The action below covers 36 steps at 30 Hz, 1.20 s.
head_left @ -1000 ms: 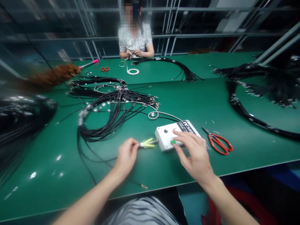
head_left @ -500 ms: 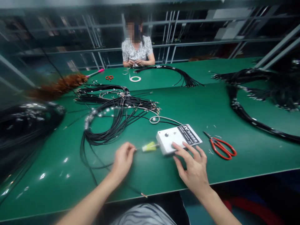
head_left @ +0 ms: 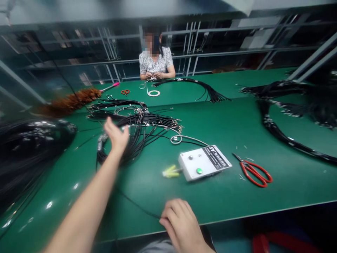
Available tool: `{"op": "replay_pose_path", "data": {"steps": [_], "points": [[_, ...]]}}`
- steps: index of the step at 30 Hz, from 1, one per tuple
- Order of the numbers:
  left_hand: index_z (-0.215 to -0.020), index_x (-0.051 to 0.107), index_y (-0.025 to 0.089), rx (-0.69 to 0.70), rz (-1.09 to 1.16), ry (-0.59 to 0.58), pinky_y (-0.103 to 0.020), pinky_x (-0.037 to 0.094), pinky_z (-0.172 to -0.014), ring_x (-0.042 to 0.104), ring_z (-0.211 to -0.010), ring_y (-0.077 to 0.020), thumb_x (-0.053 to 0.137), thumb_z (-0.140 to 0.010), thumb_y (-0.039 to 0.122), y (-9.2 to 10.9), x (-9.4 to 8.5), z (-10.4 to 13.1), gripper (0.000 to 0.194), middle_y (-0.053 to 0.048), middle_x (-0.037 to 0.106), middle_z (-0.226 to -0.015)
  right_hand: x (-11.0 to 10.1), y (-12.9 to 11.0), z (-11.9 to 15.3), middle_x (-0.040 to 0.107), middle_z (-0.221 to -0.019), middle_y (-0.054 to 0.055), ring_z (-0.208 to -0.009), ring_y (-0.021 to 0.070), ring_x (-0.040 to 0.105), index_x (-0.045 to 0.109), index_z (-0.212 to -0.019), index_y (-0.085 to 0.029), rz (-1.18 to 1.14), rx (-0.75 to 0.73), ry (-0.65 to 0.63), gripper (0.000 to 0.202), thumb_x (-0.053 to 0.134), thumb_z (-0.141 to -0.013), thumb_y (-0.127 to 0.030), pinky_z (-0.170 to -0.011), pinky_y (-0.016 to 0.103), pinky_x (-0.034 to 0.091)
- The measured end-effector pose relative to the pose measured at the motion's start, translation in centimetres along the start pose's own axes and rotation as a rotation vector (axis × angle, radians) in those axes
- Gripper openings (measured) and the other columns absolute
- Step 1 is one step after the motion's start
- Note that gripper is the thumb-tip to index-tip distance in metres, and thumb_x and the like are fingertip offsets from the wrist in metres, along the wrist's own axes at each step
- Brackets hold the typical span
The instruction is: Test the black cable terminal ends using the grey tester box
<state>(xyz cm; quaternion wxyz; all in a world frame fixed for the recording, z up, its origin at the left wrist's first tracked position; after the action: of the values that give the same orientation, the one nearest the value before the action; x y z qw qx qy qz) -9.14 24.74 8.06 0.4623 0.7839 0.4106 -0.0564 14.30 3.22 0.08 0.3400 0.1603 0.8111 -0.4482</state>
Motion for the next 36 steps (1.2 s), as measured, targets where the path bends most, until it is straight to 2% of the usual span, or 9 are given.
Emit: {"op": "replay_pose_path", "data": {"steps": [1, 3, 6, 8, 10, 13, 24, 28, 36], "points": [[-0.131, 0.039, 0.004, 0.03, 0.0, -0.04, -0.053, 0.025, -0.113, 0.037, -0.133, -0.0324, 0.057, -0.087, 0.015, 1.1, -0.2, 1.5, 0.049, -0.025, 0.041, -0.136, -0.3, 0.4, -0.3, 0.062, -0.082, 0.003, -0.074, 0.0182, 0.054, 0.057, -0.084, -0.02, -0.026, 0.026, 0.007, 0.015, 0.048, -0.094, -0.014, -0.067, 0.032, 0.039], [-0.115, 0.056, 0.013, 0.105, 0.032, -0.219, -0.043, 0.039, -0.106, 0.053, -0.117, -0.0271, 0.059, -0.088, 0.021, 4.1, -0.1, 6.3, 0.028, -0.015, 0.058, -0.119, -0.9, 1.4, -0.9, 0.062, -0.079, 0.002, -0.07, 0.0164, 0.054, 0.057, -0.084, -0.02, -0.135, 0.126, 0.023, 0.015, 0.048, -0.095, -0.016, -0.065, 0.03, 0.04], [-0.118, 0.057, 0.021, 0.195, 0.134, -0.815, -0.037, 0.05, -0.092, 0.062, -0.106, -0.0242, 0.055, -0.093, 0.027, 8.9, 1.3, 16.2, 0.027, -0.01, 0.065, -0.116, -1.7, 3.1, -1.9, 0.064, -0.081, 0.002, -0.072, 0.0155, 0.059, 0.061, -0.088, -0.021, -0.411, 0.322, 0.087, 0.011, 0.054, -0.095, -0.025, -0.065, 0.027, 0.044], [-0.119, 0.056, 0.021, 0.075, 0.153, -1.024, -0.032, 0.052, -0.081, 0.065, -0.092, -0.0214, 0.048, -0.097, 0.025, 9.9, 1.2, 20.4, 0.024, -0.008, 0.069, -0.103, -1.8, 4.0, -2.1, 0.067, -0.083, 0.002, -0.074, 0.0155, 0.063, 0.062, -0.094, -0.022, -0.627, 0.438, 0.13, 0.01, 0.058, -0.093, -0.03, -0.068, 0.026, 0.047], [-0.107, 0.06, 0.019, -0.047, 0.193, -1.035, -0.028, 0.051, -0.073, 0.065, -0.079, -0.0178, 0.04, -0.1, 0.022, 9.9, 0.6, 21.4, 0.022, -0.005, 0.069, -0.09, -1.4, 4.8, -2.0, 0.07, -0.083, 0.002, -0.072, 0.015, 0.065, 0.061, -0.098, -0.022, -0.831, 0.546, 0.146, 0.015, 0.059, -0.093, -0.035, -0.069, 0.027, 0.048], [-0.093, 0.063, 0.019, -0.104, 0.273, -0.942, -0.023, 0.047, -0.069, 0.062, -0.072, -0.0137, 0.039, -0.101, 0.022, 9.5, 0.1, 20.3, 0.025, -0.002, 0.067, -0.081, -0.8, 5.4, -1.6, 0.071, -0.078, 0.002, -0.065, 0.0121, 0.063, 0.063, -0.096, -0.021, -1.035, 0.654, 0.165, 0.02, 0.059, -0.093, -0.04, -0.064, 0.024, 0.044], [-0.088, 0.066, 0.018, -0.177, 0.336, -0.904, -0.021, 0.043, -0.065, 0.058, -0.068, -0.0115, 0.045, -0.1, 0.026, 8.5, -0.1, 20.5, 0.025, -0.001, 0.067, -0.078, 1.8, 3.4, -2.2, 0.059, -0.064, -0.003, -0.058, 0.0069, 0.049, 0.064, -0.081, -0.017, -1.462, 0.775, 0.022, 0.022, 0.075, -0.081, -0.036, -0.059, 0.02, 0.035], [-0.086, 0.065, 0.017, -0.252, 0.341, -0.92, -0.022, 0.041, -0.064, 0.057, -0.067, -0.012, 0.044, -0.1, 0.031, 7.8, 0.0, 20.9, 0.028, 0.0, 0.064, -0.074, 2.7, 3.4, -1.4, 0.059, -0.065, -0.003, -0.058, 0.0069, 0.048, 0.063, -0.083, -0.017, -1.517, 0.816, 0.013, 0.022, 0.075, -0.081, -0.036, -0.059, 0.02, 0.035], [-0.082, 0.063, 0.016, -0.271, 0.326, -0.948, -0.023, 0.04, -0.064, 0.056, -0.066, -0.0127, 0.042, -0.101, 0.035, 7.5, 0.2, 21.0, 0.034, -0.001, 0.062, -0.07, 1.7, 3.9, -1.6, 0.063, -0.071, 0.0, -0.064, 0.0105, 0.052, 0.068, -0.089, -0.017, -1.427, 0.793, 0.081, 0.026, 0.073, -0.081, -0.041, -0.062, 0.024, 0.036]]}}
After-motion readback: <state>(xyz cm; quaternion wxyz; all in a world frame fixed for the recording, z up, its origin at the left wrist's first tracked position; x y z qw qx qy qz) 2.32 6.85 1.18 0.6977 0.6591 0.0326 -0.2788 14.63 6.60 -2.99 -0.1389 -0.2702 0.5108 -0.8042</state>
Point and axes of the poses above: each hand's wrist, its own z-axis away from the middle knuckle, its own x-axis out of the palm, y = z × x, the point moved 8 cm from there along -z, towards the middle knuckle
